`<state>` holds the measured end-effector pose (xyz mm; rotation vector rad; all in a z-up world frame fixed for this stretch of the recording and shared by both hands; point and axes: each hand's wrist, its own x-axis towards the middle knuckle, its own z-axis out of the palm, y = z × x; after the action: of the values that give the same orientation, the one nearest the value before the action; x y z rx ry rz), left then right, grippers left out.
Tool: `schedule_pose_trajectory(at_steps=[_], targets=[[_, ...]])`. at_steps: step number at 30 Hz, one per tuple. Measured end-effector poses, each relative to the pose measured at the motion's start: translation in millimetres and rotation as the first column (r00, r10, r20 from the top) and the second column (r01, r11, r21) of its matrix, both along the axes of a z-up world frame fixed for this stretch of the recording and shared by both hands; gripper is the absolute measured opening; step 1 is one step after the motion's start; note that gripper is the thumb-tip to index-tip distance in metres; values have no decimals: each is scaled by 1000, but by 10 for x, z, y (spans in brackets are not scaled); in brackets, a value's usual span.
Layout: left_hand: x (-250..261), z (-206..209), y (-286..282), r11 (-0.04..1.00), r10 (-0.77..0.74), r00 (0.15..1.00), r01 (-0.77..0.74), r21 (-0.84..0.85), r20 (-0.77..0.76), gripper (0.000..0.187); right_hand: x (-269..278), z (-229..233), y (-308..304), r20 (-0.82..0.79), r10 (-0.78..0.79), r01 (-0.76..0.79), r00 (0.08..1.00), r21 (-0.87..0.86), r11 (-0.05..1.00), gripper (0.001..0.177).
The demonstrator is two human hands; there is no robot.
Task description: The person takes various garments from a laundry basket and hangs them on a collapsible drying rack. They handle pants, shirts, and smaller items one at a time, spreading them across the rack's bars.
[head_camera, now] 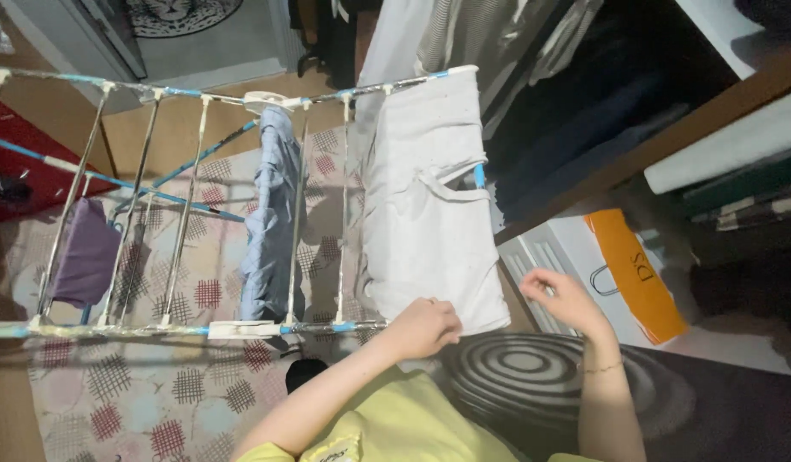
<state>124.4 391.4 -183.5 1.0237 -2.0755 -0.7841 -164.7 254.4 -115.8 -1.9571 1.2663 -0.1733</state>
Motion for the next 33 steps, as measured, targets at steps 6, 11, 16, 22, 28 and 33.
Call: schedule_pose_trajectory(at_steps=[6, 11, 16, 22, 28, 33], targets=[[208, -148, 252, 986, 154, 982, -160, 51, 108, 33, 795, 70, -678, -55, 33, -52, 998, -392, 919, 28], [266, -304, 344, 968, 215, 972, -225, 116, 90, 29, 1505, -257, -1620, -130, 93, -159, 987, -737, 657, 46], [285, -373, 489, 954, 266, 960, -275, 118, 82, 25, 1842, -501, -1970, -292, -36, -185, 956, -691, 699, 14], [312, -330, 468, 939, 314, 949, -315, 138, 29, 18, 1893, -419, -2189, -450, 89, -332, 889, -497, 801, 21], [331, -304, 431, 959, 252, 965, -259, 118, 73, 31, 2057, -422, -3090, -155, 104, -160, 982, -417, 895, 47], [267, -562, 367, 937, 321, 943, -330, 118, 88, 27, 2530, -331, -3501, -269, -91, -70, 959, -534, 843, 57]])
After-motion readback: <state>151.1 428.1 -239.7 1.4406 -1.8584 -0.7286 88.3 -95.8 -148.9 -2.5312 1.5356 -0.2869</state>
